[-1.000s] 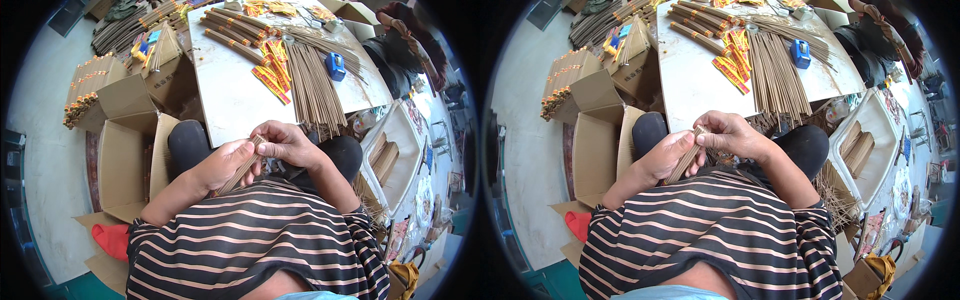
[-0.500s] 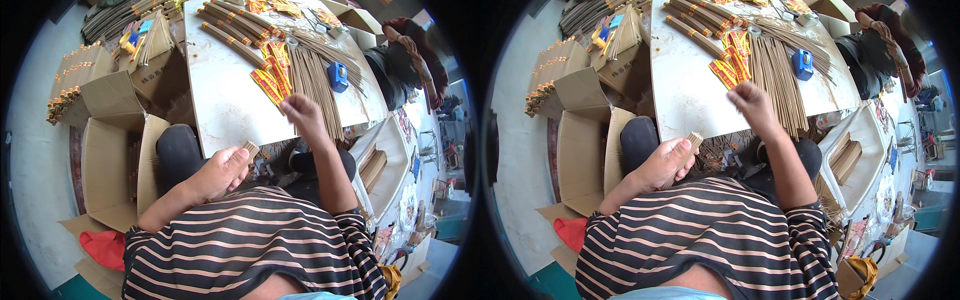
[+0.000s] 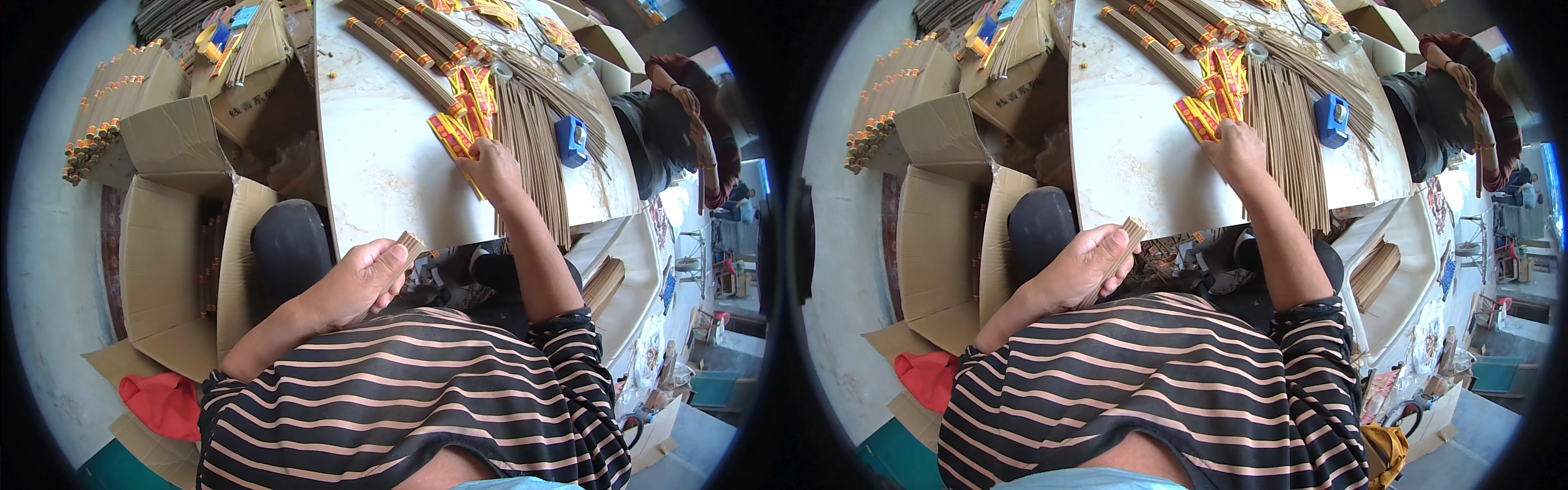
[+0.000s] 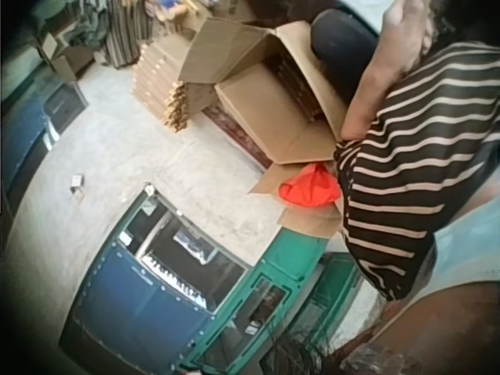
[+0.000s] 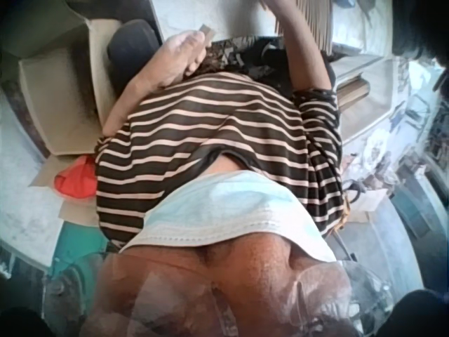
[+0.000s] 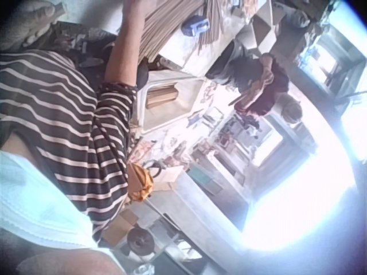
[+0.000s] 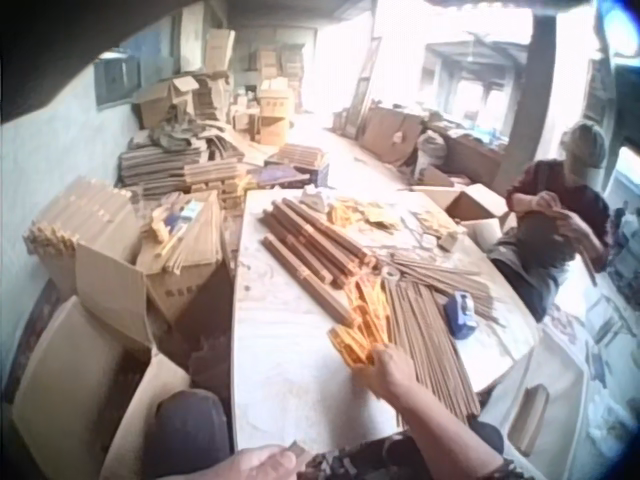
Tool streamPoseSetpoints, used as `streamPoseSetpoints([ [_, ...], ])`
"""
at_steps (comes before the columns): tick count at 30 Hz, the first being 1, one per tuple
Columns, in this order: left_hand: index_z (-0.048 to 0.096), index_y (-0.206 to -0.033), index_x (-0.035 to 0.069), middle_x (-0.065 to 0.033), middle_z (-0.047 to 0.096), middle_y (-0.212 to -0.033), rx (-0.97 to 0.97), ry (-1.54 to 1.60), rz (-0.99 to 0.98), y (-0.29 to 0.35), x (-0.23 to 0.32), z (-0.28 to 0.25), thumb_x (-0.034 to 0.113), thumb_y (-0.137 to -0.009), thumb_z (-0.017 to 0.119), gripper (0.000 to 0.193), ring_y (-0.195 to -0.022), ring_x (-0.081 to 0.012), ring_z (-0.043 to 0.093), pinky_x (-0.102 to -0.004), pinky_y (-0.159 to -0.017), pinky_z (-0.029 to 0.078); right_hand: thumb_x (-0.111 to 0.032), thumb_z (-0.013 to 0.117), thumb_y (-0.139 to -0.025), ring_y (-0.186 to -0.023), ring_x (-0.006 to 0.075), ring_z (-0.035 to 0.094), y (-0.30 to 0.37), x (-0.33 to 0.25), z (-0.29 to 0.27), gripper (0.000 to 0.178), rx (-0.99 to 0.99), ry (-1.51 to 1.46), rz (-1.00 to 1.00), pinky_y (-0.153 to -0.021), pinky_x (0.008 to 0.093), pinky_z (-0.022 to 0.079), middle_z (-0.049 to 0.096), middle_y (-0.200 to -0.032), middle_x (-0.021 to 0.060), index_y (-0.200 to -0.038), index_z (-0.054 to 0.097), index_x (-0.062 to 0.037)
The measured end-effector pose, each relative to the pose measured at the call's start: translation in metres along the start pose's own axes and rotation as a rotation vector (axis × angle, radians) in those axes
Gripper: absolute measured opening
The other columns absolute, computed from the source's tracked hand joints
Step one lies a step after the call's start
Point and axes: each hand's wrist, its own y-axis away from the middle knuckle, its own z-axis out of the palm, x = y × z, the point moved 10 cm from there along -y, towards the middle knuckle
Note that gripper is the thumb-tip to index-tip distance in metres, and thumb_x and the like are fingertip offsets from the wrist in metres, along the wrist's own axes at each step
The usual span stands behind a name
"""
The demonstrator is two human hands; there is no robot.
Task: The person gathers bundles of thin wooden sticks, aligns them, wraps a small red and yellow paper label around each bundle, and secures it with a blue tape dispenser. Finished bundles are placed into a cardboard box.
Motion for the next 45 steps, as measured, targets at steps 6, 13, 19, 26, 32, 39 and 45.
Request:
streamPoseSetpoints([
  [6,0.046,-0.102,0.000,-0.0004,0.044,-0.069,-0.005,0.007,-0.003,-0.001,0.000,-0.003,0.044,-0.094,0.038,0.046,-0.055,-0.0052,0.040,-0.0174,-0.050,0.037,-0.024,0.065,-0.076,-0.070,0.0320,0.061,-0.006,0.006,0.007,0.024,0.006,-0.220,-0.046,-0.066,0.0403,0.046,0.061,-0.071,0.0181,-0.078,0.062,-0.0004],
  [13,0.046,-0.102,-0.001,-0.0001,0.043,-0.068,-0.020,-0.002,0.002,-0.001,0.000,-0.003,0.043,-0.094,0.038,0.046,-0.055,-0.0051,0.040,-0.0174,-0.049,0.037,-0.018,0.056,-0.082,-0.080,0.0356,0.059,-0.016,0.019,0.011,0.017,-0.059,-0.077,-0.075,-0.073,0.0428,0.046,0.061,-0.083,0.0208,-0.082,0.062,-0.0017],
  [19,0.046,-0.102,-0.001,-0.0004,0.043,-0.068,-0.007,-0.003,0.002,-0.003,-0.003,-0.006,0.042,-0.095,0.037,0.045,-0.054,-0.0053,0.039,-0.0175,-0.049,0.036,-0.024,0.062,-0.080,-0.088,0.0320,0.057,-0.001,0.004,-0.018,0.023,0.040,-0.106,-0.012,-0.078,0.0395,0.045,0.059,-0.092,0.0170,-0.085,0.059,-0.0014],
  [26,0.046,-0.102,-0.001,-0.0003,0.042,-0.068,-0.020,0.018,-0.011,-0.004,-0.004,-0.003,0.041,-0.095,0.038,0.043,-0.054,-0.0052,0.039,-0.0175,-0.049,0.036,-0.030,0.065,-0.078,-0.087,0.0337,0.058,0.010,-0.004,0.008,0.033,0.037,-0.024,0.008,-0.077,0.0413,0.045,0.058,-0.093,0.0193,-0.085,0.058,0.0016],
  [32,0.045,-0.102,-0.001,-0.0004,0.042,-0.069,-0.023,0.029,-0.007,-0.003,-0.004,-0.004,0.040,-0.095,0.038,0.042,-0.055,-0.0053,0.039,-0.0176,-0.050,0.036,-0.025,0.066,-0.075,-0.080,0.0349,0.060,0.001,0.004,0.019,0.027,-0.127,-0.211,0.057,-0.073,0.0416,0.047,0.060,-0.087,0.0199,-0.083,0.060,0.0004],
  [39,0.045,-0.102,-0.001,-0.0007,0.042,-0.069,-0.037,0.020,0.006,-0.004,-0.003,-0.004,0.040,-0.095,0.038,0.042,-0.056,-0.0058,0.039,-0.0173,-0.051,0.036,-0.022,0.065,-0.076,-0.077,0.0324,0.060,-0.002,0.004,0.011,0.022,-0.031,-0.169,-0.027,-0.073,0.0405,0.047,0.062,-0.078,0.0182,-0.075,0.062,-0.0003],
  [45,0.045,-0.102,-0.001,-0.0006,0.042,-0.068,-0.036,0.006,0.008,-0.003,-0.001,-0.004,0.041,-0.095,0.038,0.043,-0.056,-0.0059,0.039,-0.0175,-0.050,0.036,-0.021,0.062,-0.078,-0.077,0.0323,0.061,-0.003,0.003,0.009,0.021,-0.126,-0.189,0.002,-0.072,0.0403,0.047,0.063,-0.080,0.0186,-0.076,0.063,0.0005],
])
